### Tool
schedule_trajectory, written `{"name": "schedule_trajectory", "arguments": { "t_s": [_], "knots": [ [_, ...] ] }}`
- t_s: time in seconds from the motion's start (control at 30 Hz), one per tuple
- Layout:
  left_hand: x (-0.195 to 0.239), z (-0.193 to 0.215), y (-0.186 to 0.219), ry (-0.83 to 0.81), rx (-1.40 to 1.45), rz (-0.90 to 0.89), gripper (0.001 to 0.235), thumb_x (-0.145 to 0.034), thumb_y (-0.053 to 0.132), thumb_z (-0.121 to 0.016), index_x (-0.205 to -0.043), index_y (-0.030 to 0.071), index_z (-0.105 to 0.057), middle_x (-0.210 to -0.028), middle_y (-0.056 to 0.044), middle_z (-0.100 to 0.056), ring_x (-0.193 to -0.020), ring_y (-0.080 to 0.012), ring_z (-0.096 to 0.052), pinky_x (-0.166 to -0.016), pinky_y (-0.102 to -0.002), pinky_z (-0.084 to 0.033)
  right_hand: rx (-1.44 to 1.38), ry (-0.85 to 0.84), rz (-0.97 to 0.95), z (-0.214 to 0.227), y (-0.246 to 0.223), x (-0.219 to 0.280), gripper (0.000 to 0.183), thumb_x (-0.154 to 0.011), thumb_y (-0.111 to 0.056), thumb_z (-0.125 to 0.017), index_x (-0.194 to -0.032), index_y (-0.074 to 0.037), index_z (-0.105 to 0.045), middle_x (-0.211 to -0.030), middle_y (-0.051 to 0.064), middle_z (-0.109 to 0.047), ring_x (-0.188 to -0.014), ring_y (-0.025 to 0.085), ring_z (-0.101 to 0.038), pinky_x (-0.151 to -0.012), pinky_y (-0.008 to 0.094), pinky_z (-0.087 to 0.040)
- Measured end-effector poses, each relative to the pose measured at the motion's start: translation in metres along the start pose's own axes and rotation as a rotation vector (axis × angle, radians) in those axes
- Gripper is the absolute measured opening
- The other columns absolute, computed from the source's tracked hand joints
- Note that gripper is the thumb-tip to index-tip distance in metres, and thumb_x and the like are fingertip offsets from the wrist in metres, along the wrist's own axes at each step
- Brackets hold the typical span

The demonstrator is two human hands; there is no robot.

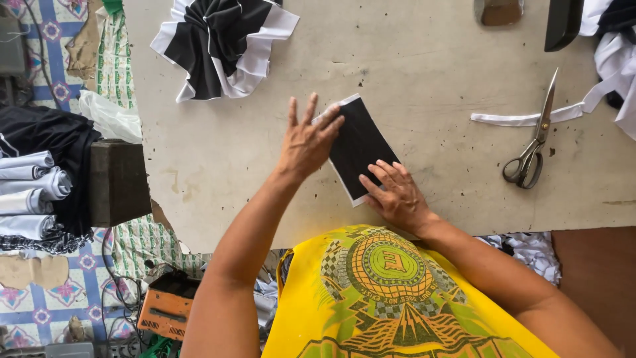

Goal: Folding and cutting fabric pieces using manual scissors and an electric fabric cutter in a factory setting.

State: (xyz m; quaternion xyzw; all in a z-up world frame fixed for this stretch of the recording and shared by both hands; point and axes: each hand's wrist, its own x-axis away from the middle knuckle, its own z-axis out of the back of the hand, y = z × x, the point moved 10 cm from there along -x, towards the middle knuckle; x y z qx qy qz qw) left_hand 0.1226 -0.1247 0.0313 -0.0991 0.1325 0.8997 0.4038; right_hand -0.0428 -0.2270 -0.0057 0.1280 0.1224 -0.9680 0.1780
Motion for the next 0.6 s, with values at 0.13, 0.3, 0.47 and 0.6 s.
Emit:
{"name": "schedule_trajectory", "arguments": {
  "t_s": [0.13,0.3,0.47,0.6],
  "knots": [
    [-0.009,-0.008,0.001,-0.018,-0.031,-0.029,0.030,-0.097,0.026,-0.062,-0.124,0.025,-0.076,-0.131,0.000,-0.073,-0.144,-0.0373,-0.046,-0.119,-0.071,-0.017,0.012,0.010,-0.022,0.007,-0.003,-0.002,0.051,-0.098,-0.051,-0.058,-0.137,-0.018,-0.065,-0.138,0.015,-0.061,-0.135,0.035,-0.056,-0.113,0.053,-0.038],
    [-0.013,-0.008,-0.006,0.020,-0.049,0.004,0.033,-0.098,0.027,-0.062,-0.128,0.022,-0.074,-0.134,-0.004,-0.070,-0.140,-0.0417,-0.048,-0.116,-0.074,-0.022,0.057,0.012,-0.033,0.001,-0.002,0.011,0.052,-0.099,-0.056,-0.054,-0.134,-0.019,-0.066,-0.133,0.015,-0.061,-0.132,0.036,-0.057,-0.112,0.050,-0.041],
    [-0.025,-0.023,0.011,0.061,-0.020,-0.072,0.042,-0.093,0.031,-0.065,-0.133,0.017,-0.068,-0.138,-0.007,-0.067,-0.138,-0.0442,-0.051,-0.114,-0.074,-0.028,0.038,0.002,-0.071,0.001,0.010,-0.010,0.054,-0.095,-0.059,-0.055,-0.132,-0.022,-0.068,-0.130,0.013,-0.063,-0.130,0.035,-0.056,-0.110,0.051,-0.040],
    [-0.042,-0.043,0.013,-0.069,0.199,-0.100,0.047,-0.099,0.038,-0.057,-0.143,0.021,-0.060,-0.151,-0.006,-0.057,-0.149,-0.0413,-0.037,-0.115,-0.073,-0.024,0.033,-0.005,-0.062,-0.010,0.023,-0.036,0.056,-0.096,-0.064,-0.052,-0.133,-0.024,-0.067,-0.132,0.011,-0.062,-0.129,0.036,-0.056,-0.108,0.052,-0.039]
  ]
}}
